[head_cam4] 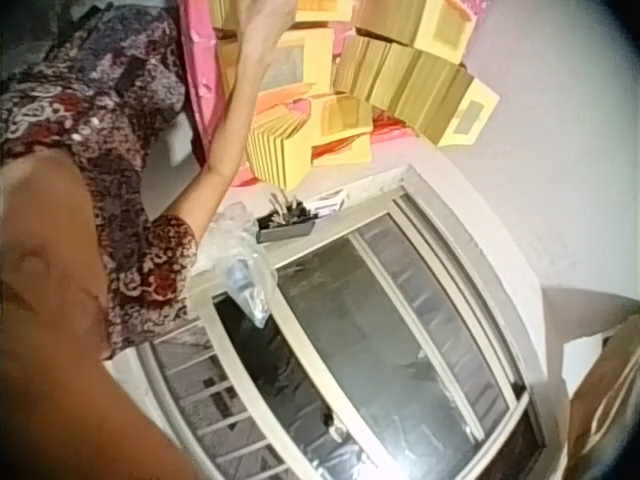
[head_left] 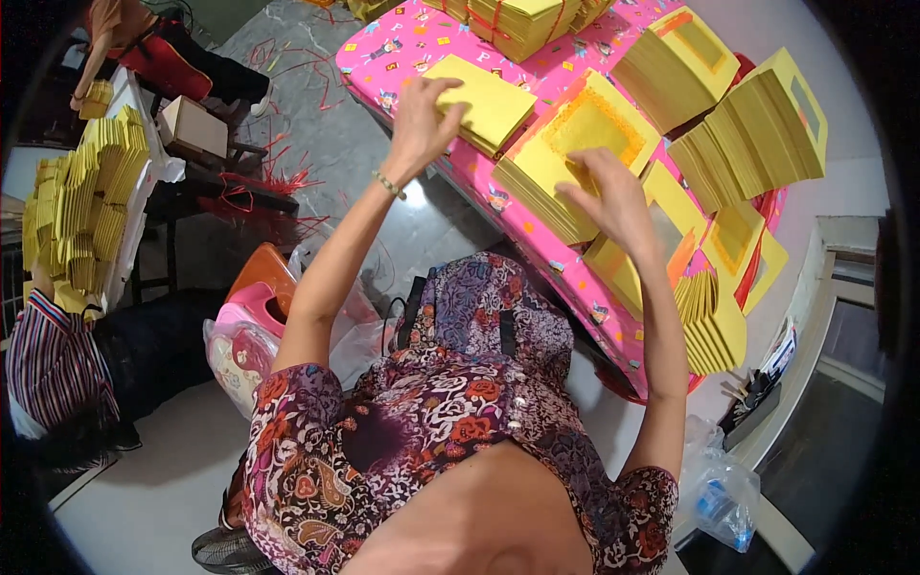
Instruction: Folding and stacking sheets of yellow joss paper.
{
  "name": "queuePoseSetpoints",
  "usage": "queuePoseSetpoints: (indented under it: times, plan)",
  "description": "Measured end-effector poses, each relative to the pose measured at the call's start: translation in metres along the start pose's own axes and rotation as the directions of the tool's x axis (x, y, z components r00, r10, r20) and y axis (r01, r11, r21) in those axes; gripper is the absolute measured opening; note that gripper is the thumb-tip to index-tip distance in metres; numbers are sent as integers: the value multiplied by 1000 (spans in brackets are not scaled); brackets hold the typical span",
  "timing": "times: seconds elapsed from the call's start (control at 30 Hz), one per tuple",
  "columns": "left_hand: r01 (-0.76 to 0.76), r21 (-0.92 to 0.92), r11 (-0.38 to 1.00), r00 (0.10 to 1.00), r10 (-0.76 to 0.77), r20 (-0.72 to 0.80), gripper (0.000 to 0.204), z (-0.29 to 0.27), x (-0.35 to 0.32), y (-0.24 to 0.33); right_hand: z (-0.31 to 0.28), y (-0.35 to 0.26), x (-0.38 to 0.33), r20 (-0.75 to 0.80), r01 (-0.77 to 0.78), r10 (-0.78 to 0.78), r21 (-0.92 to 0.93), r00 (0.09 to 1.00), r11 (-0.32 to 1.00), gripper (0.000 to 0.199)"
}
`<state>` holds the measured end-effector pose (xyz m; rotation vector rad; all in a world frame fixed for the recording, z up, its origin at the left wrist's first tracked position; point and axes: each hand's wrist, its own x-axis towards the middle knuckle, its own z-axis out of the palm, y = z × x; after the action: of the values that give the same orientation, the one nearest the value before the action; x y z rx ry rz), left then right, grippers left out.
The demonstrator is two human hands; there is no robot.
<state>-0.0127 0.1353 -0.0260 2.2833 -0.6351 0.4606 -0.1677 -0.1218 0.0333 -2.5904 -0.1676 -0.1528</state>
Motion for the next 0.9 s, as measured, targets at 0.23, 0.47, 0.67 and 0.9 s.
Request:
queuePoseSetpoints:
  times: [0.23, 0.47, 0.67, 0.9]
  plan:
    - [220, -339, 915, 930, -91, 357, 36, 10, -50, 44, 23, -4, -26, -147, 90, -113, -156, 983, 984, 42]
    - [274, -423, 864, 923, -113, 368, 45, 21, -66, 53, 34, 10, -25, -300, 104, -115, -53, 947, 993, 20]
    - [282, -440, 853, 930, -129, 345, 48, 24, -72, 59, 47, 18, -32, -375, 36, 17, 133, 927, 990, 13]
    - [345, -451, 823, 910, -175, 376, 49, 22, -69, 65, 48, 15, -32, -372, 19, 44, 165, 927, 986, 13]
